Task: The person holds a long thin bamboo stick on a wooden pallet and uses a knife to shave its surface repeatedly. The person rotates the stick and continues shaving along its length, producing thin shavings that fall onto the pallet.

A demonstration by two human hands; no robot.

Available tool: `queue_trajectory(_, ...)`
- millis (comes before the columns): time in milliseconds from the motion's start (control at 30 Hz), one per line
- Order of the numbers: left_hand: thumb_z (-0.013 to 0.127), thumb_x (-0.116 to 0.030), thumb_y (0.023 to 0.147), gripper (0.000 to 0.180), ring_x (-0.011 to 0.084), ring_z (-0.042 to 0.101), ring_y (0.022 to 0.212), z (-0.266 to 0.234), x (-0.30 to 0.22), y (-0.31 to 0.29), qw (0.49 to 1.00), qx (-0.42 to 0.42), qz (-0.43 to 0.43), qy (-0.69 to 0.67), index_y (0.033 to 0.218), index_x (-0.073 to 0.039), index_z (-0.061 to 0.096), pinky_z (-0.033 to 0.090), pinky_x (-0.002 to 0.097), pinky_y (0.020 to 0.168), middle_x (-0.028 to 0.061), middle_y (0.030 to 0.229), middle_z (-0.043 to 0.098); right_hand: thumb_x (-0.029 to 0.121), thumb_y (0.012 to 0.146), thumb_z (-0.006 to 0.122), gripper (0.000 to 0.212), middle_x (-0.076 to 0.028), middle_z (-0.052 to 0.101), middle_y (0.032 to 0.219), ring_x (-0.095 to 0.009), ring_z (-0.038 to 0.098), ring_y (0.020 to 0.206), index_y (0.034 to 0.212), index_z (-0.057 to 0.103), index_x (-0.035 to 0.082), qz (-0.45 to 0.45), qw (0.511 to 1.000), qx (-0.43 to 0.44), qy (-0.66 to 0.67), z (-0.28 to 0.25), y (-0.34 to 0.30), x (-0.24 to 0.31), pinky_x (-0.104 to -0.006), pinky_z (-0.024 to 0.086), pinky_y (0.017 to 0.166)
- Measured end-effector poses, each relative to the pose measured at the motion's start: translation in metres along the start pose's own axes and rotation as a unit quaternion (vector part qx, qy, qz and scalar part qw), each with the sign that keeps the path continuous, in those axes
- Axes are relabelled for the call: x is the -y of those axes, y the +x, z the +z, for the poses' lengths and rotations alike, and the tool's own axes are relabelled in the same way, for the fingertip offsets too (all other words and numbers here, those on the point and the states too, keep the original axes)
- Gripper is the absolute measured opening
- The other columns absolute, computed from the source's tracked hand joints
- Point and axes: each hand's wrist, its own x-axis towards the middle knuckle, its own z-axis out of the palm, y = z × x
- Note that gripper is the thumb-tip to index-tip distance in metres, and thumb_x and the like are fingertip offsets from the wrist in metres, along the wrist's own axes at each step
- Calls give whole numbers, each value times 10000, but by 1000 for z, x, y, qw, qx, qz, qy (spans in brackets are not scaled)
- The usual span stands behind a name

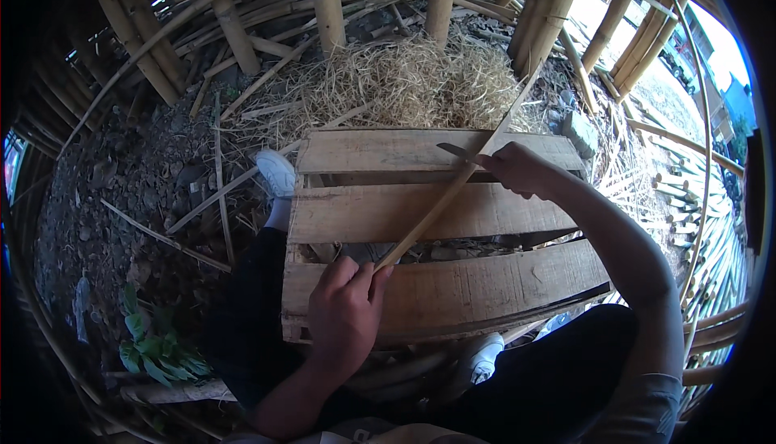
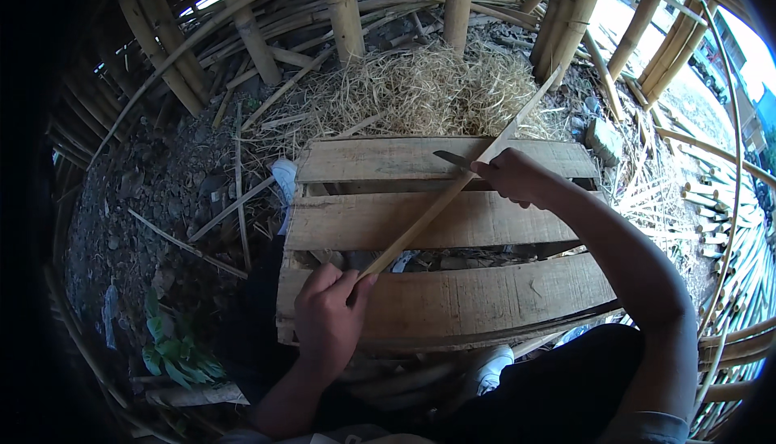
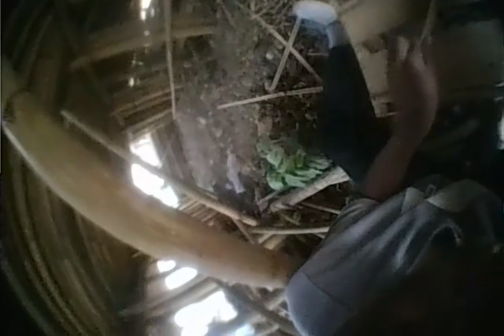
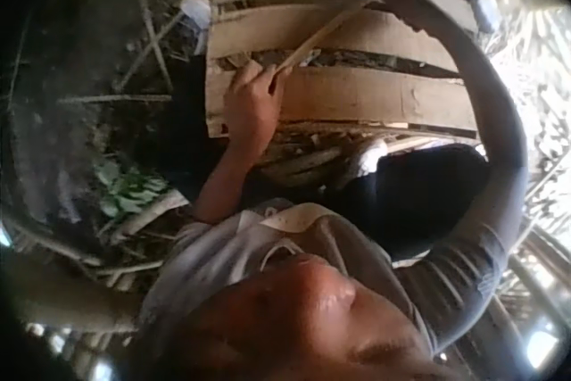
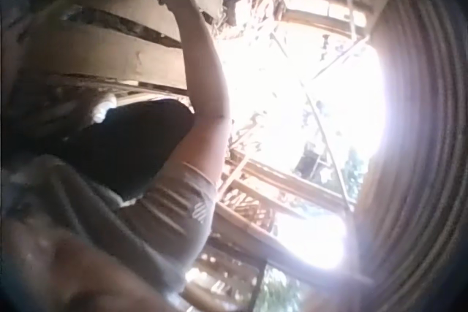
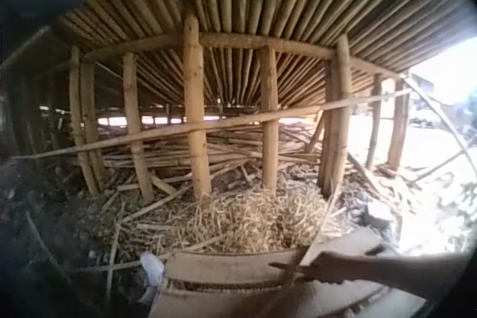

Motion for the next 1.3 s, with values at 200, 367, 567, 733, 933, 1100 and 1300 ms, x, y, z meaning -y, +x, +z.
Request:
queue_trajectory(200, 770, -103, 819, 143, 273, 536, 615, -3, -2, -2, 1000, 6, -15, -4, 809, -6, 666, 428, 409, 571, 102, 700, 495, 503, 1035, 447, 629, -119, 552, 550, -240, 596, 417, 886, 630, -79, -12, 999, 37, 15, 6, 4, -2, -395, 492, 375)
queue_trajectory(367, 772, -107, 819, 150, 273, 537, 618, -1, 0, -1, 1000, 0, -13, 1, 807, -4, 663, 426, 405, 567, 100, 702, 497, 507, 1042, 423, 618, -110, 560, 560, -232, 585, 412, 871, 622, -53, -23, 1000, 11, 10, 16, -5, 7, -388, 497, 381)
queue_trajectory(567, 771, -109, 825, 158, 272, 539, 623, -1, -1, 0, 1000, 1, -10, -5, 809, 4, 662, 427, 405, 570, 104, 702, 499, 508, 1041, 427, 592, -89, 559, 559, -212, 604, 445, 913, 659, -21, -5, 1000, 4, 2, 18, -7, 8, -370, 497, 386)
queue_trajectory(733, 768, -107, 828, 152, 273, 539, 621, 2, -2, 1, 1000, -4, 3, -8, 809, 4, 666, 427, 405, 570, 106, 703, 499, 492, 1040, 444, 607, -117, 583, 579, -212, 602, 444, 858, 637, -53, -29, 999, -18, 22, 17, 7, -12, -387, 490, 394)
queue_trajectory(933, 766, -113, 828, 153, 273, 535, 613, 3, -1, 1, 1000, -6, 12, -4, 804, 2, 667, 427, 407, 568, 107, 702, 492, 493, 1040, 447, 591, -99, 551, 539, -209, 585, 428, 862, 651, -32, -19, 999, 11, 33, 19, -5, -2, -387, 463, 375)
queue_trajectory(1100, 770, -119, 822, 166, 274, 536, 622, -1, -4, -1, 1000, -4, -16, -1, 793, 2, 662, 424, 409, 568, 105, 700, 491, 480, 1040, 462, 557, -92, 522, 508, -198, 554, 383, 928, 677, -22, 10, 999, 33, 28, 15, -11, 12, -362, 448, 361)
queue_trajectory(1300, 766, -118, 823, 167, 282, 540, 632, 2, -2, 2, 1000, -8, -8, -5, 788, 7, 661, 428, 415, 575, 113, 704, 492, 476, 1045, 439, 584, -94, 544, 524, -196, 586, 415, 880, 666, -36, -62, 994, 71, 53, 28, -37, 36, -346, 477, 369)
